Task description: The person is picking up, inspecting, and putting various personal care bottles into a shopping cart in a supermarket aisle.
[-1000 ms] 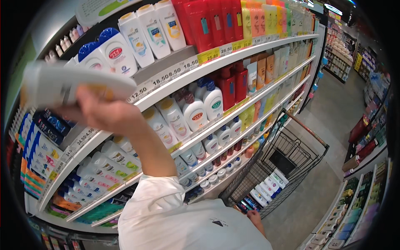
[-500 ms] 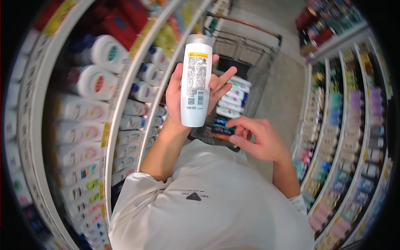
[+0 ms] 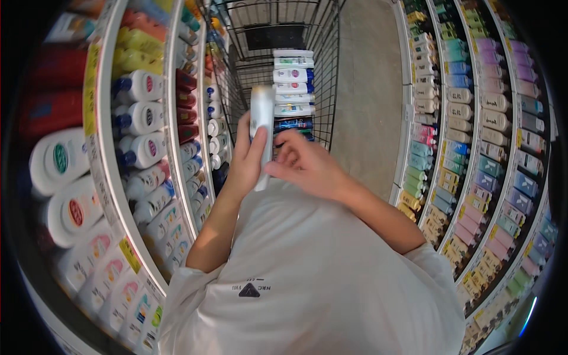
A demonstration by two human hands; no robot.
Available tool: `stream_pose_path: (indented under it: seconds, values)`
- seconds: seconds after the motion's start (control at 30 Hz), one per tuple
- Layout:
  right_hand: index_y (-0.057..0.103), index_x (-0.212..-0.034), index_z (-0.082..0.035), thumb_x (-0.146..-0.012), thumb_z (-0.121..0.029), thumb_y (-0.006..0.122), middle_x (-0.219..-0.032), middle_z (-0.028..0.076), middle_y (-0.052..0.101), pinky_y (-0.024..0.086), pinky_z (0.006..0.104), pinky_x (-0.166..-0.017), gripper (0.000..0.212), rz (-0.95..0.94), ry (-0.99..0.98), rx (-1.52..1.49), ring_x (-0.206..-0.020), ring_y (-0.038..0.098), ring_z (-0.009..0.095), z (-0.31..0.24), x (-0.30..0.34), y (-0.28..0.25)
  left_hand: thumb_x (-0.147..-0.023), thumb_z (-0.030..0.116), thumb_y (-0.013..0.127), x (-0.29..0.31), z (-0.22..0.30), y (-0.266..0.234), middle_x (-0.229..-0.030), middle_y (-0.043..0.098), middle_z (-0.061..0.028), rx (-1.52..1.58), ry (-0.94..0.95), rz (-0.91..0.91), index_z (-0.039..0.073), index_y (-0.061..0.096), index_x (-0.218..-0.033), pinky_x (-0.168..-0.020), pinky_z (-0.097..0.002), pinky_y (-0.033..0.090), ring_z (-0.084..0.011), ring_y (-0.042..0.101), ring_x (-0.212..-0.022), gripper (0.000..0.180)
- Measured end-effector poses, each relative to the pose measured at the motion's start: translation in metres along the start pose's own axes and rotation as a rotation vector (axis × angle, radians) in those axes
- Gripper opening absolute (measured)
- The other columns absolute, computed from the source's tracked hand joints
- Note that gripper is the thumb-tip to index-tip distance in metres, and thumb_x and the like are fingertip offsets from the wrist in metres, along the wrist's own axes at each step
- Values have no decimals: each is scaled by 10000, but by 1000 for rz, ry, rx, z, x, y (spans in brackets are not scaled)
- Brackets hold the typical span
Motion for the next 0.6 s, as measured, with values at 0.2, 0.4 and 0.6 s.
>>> stream_pose_path:
  seconds: [0.2,0.4,0.6]
  values:
    - [562,-1256,41,-910,-332,738,-1053,134,710,586,326,-740,538,16,396,-548,-898,713,193,155,-38,49,-1045,654,145,14,-141,12,-1574,342,-126,309,-392,-216,60,157,-1622,-1205,-350,244,-234,326,-1462,828]
    - [615,-1251,-32,-953,-292,695,-1121,106,698,600,341,-815,404,165,573,-777,-987,709,207,246,-59,65,-1103,444,341,-2,-198,-16,-1576,355,-162,76,-374,-169,57,286,-1589,-1224,-379,202,-271,293,-1490,623]
    - [512,-1321,4,-1016,-231,626,-1256,131,627,598,402,-888,402,573,760,-888,-1103,667,274,386,-83,25,-979,80,589,60,-201,-122,-1157,578,-128,-580,-205,355,15,545,-1359,-859,-313,499,-205,592,-1050,388]
Point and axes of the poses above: each hand's wrist, its own x-axis away from the middle knuckle, its own y-axis out of the palm, z = x × y, the point moved 10 cm from there along -x, towards the middle knuckle
